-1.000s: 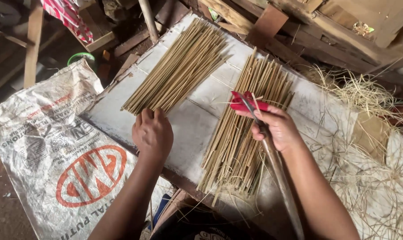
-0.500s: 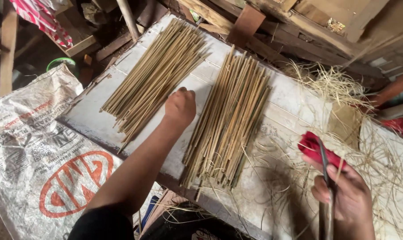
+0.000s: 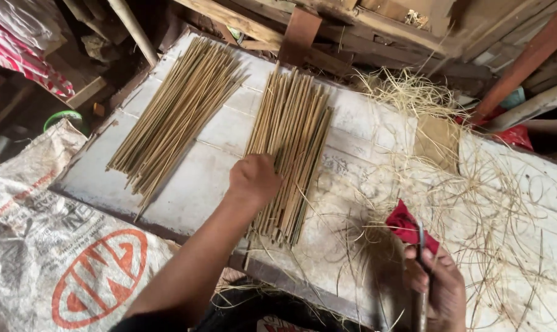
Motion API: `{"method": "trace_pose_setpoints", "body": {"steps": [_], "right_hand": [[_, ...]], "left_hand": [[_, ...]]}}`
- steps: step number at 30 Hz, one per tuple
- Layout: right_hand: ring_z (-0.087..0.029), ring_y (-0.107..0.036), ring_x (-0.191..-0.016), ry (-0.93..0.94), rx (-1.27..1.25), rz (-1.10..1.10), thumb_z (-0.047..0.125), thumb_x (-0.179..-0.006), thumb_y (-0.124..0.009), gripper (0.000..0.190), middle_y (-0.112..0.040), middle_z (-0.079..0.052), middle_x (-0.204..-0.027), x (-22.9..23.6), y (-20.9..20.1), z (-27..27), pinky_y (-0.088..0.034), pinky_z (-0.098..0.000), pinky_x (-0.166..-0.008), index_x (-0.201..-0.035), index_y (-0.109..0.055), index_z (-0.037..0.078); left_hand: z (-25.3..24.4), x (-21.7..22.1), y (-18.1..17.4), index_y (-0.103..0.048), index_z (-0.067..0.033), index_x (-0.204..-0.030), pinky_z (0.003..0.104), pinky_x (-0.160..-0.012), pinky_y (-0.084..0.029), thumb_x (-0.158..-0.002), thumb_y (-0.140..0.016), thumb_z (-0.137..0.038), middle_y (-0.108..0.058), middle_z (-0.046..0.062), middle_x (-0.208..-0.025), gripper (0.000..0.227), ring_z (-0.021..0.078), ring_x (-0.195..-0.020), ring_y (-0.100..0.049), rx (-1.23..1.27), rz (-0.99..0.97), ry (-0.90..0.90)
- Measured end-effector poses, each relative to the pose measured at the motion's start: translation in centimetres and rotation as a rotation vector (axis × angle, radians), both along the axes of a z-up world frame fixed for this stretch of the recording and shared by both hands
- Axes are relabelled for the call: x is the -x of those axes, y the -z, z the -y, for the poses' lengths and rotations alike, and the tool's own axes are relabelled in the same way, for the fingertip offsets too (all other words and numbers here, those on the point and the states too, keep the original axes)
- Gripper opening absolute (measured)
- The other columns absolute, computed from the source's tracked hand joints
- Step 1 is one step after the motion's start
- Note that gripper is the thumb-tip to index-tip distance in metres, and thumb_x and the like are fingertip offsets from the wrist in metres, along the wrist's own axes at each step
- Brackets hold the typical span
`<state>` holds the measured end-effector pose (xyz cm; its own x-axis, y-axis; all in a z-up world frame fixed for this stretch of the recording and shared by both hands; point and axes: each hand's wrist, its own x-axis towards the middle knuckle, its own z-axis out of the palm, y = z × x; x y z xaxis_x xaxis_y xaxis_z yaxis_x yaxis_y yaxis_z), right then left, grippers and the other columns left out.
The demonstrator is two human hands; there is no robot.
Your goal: Stripping individual bamboo sticks using a handheld tool to remove outer layers and smooth them.
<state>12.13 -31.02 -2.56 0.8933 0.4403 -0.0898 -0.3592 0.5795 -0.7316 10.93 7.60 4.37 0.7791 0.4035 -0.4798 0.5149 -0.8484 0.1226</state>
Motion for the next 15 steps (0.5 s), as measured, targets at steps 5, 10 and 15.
{"method": "trace_pose_setpoints", "body": {"steps": [5,10,15], "right_hand": [[-0.009,-0.046,-0.05,-0.034,-0.032,-0.017,0.0,-0.097,-0.058,0.026,-0.072,-0.025,-0.095,0.1,1.7,0.1,-0.036,-0.0183,-0.037,-0.122,-0.064,-0.004],[-0.009,-0.047,-0.05,-0.047,-0.059,-0.001,0.0,-0.099,-0.056,0.014,-0.072,-0.028,-0.098,0.2,2.1,0.1,-0.037,-0.019,-0.038,-0.108,-0.064,-0.006],[-0.011,-0.05,-0.05,-0.031,-0.103,-0.075,-0.005,-0.095,-0.058,0.012,-0.073,-0.029,-0.101,0.6,2.4,0.6,-0.043,-0.0205,-0.039,-0.104,-0.065,-0.009]], "left_hand": [[0.7,0.3,1.3,-0.06,-0.0004,-0.114,0.03,-0.062,-0.061,-0.103,-0.054,-0.034,-0.068,0.013,-0.094,0.037,0.0237,-0.082,-0.069,0.146,0.141,-0.064],[1.0,0.4,-0.2,-0.046,-0.0002,-0.138,0.033,-0.074,-0.063,-0.101,-0.056,-0.038,-0.065,0.016,-0.115,0.054,0.0272,-0.099,-0.069,0.089,0.017,-0.081],[-0.5,3.2,-1.1,-0.057,-0.0092,-0.067,0.024,-0.04,-0.046,-0.099,-0.056,-0.014,-0.054,0.001,-0.054,0.032,0.0141,-0.048,-0.056,0.236,0.496,-0.16]]}}
